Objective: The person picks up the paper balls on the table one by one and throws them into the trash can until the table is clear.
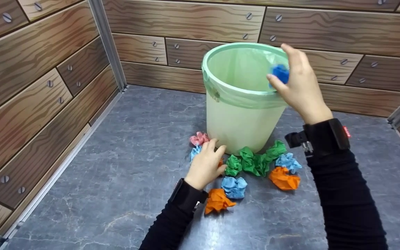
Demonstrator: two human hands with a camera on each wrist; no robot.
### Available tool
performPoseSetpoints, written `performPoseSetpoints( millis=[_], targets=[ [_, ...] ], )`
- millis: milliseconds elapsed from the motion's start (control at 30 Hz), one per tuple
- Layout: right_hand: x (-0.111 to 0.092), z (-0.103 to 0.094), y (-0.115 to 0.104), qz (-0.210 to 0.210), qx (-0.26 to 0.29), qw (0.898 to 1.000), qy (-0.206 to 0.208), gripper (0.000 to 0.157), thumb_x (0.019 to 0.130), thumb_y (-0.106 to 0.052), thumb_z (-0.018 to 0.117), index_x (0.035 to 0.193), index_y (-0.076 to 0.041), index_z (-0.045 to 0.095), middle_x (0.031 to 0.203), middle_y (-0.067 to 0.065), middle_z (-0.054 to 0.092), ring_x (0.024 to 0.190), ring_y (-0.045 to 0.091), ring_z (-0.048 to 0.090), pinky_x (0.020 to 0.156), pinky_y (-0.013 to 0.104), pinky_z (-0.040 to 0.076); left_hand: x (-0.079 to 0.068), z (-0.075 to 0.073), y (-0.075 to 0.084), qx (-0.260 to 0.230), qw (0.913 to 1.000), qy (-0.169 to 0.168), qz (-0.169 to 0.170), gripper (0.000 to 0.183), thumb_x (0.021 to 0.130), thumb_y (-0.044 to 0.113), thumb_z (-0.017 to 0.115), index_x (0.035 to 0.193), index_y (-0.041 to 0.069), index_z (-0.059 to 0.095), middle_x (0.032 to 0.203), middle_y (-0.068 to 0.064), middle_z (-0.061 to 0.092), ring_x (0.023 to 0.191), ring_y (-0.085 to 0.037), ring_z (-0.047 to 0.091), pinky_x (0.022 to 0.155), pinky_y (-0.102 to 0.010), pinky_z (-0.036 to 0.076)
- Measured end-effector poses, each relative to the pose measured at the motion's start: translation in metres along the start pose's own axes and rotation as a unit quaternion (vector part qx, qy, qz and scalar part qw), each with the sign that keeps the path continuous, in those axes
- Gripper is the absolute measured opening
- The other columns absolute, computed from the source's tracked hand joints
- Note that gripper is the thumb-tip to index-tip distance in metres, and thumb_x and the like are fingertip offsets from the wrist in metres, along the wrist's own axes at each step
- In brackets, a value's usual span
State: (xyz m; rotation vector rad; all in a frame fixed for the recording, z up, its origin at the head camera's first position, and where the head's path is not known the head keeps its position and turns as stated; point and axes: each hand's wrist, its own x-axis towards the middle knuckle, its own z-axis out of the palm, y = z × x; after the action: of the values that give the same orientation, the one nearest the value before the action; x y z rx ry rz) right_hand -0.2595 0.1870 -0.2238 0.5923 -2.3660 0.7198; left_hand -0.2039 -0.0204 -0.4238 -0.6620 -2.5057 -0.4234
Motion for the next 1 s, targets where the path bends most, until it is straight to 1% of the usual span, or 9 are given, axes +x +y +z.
performPoseSetpoints(
  millis=[100,200,433,533,600,700,833,900,1000],
  targets=[
    [-0.003,0.003,0.007,-0.015,-0.020,1.000,-0.011,0.061,0.085,-0.019,0.059,0.136,-0.005,0.029,0.130,0.022,0.034,0.116,0.035,0.037,0.096,0.044,0.029,0.000,0.000,0.001,0.001,1.0000,0.006,0.004,0.045,0.070,0.027,0.072,0.108,0.008,0.055,0.115,-0.015,0.047,0.099,-0.026,0.047,0.059,-0.033,0.049],
    [-0.006,0.004,0.010,-0.017,-0.026,0.999,-0.009,0.059,0.085,-0.020,0.059,0.134,-0.004,0.031,0.128,0.022,0.035,0.115,0.035,0.038,0.095,0.045,0.029,0.001,0.001,0.002,0.003,0.9999,0.011,0.006,0.046,0.070,0.027,0.073,0.107,0.008,0.055,0.114,-0.015,0.047,0.097,-0.026,0.048,0.059,-0.033,0.049],
    [-0.013,0.003,0.012,-0.019,-0.030,0.999,-0.001,0.055,0.083,-0.018,0.061,0.130,-0.001,0.037,0.126,0.021,0.038,0.112,0.035,0.040,0.094,0.045,0.031,0.001,0.003,0.001,0.004,1.0000,0.003,0.003,0.046,0.070,0.028,0.072,0.108,0.008,0.055,0.115,-0.015,0.047,0.099,-0.026,0.047,0.060,-0.033,0.049],
    [-0.017,0.002,0.011,-0.023,-0.033,0.999,0.008,0.054,0.082,-0.018,0.062,0.128,0.000,0.040,0.125,0.022,0.039,0.111,0.035,0.041,0.093,0.045,0.032,0.000,0.003,0.001,0.002,1.0000,0.001,0.002,0.046,0.070,0.028,0.072,0.109,0.008,0.055,0.115,-0.016,0.047,0.100,-0.027,0.047,0.063,-0.032,0.049],
    [-0.022,0.001,0.010,-0.026,-0.035,0.999,0.021,0.054,0.081,-0.018,0.064,0.126,0.001,0.042,0.123,0.022,0.041,0.111,0.035,0.041,0.093,0.045,0.033,0.000,0.002,0.002,0.001,1.0000,0.001,0.001,0.046,0.071,0.028,0.072,0.109,0.008,0.055,0.115,-0.016,0.047,0.100,-0.027,0.047,0.064,-0.032,0.049],
    [-0.033,0.000,0.006,-0.033,-0.036,0.998,0.050,0.052,0.078,-0.017,0.066,0.122,0.002,0.046,0.120,0.022,0.043,0.110,0.034,0.042,0.092,0.044,0.034,-0.001,0.002,0.002,0.001,1.0000,0.003,0.000,0.046,0.071,0.027,0.072,0.109,0.008,0.054,0.115,-0.016,0.047,0.100,-0.027,0.047,0.063,-0.032,0.049],
    [-0.055,0.001,0.001,-0.033,-0.029,0.996,0.077,0.050,0.075,-0.014,0.068,0.118,0.004,0.050,0.119,0.022,0.046,0.109,0.034,0.043,0.091,0.044,0.035,-0.001,-0.001,0.002,0.002,1.0000,0.005,-0.003,0.046,0.070,0.027,0.072,0.108,0.008,0.055,0.116,-0.016,0.047,0.100,-0.027,0.047,0.061,-0.032,0.049],
    [-0.068,0.004,0.001,-0.026,-0.024,0.996,0.078,0.050,0.074,-0.011,0.069,0.117,0.005,0.051,0.119,0.022,0.047,0.108,0.035,0.044,0.089,0.046,0.037,-0.001,-0.002,0.002,0.001,1.0000,0.007,-0.002,0.046,0.070,0.027,0.072,0.108,0.008,0.055,0.116,-0.016,0.047,0.100,-0.027,0.047,0.059,-0.032,0.049],
    [-0.087,0.010,0.003,-0.006,-0.022,0.998,0.064,0.049,0.072,-0.009,0.070,0.115,0.007,0.051,0.118,0.024,0.046,0.106,0.037,0.045,0.087,0.047,0.038,0.000,-0.003,0.002,0.000,0.9999,0.011,0.001,0.045,0.070,0.026,0.072,0.108,0.008,0.055,0.116,-0.016,0.047,0.100,-0.027,0.047,0.058,-0.032,0.049]
  ],
)
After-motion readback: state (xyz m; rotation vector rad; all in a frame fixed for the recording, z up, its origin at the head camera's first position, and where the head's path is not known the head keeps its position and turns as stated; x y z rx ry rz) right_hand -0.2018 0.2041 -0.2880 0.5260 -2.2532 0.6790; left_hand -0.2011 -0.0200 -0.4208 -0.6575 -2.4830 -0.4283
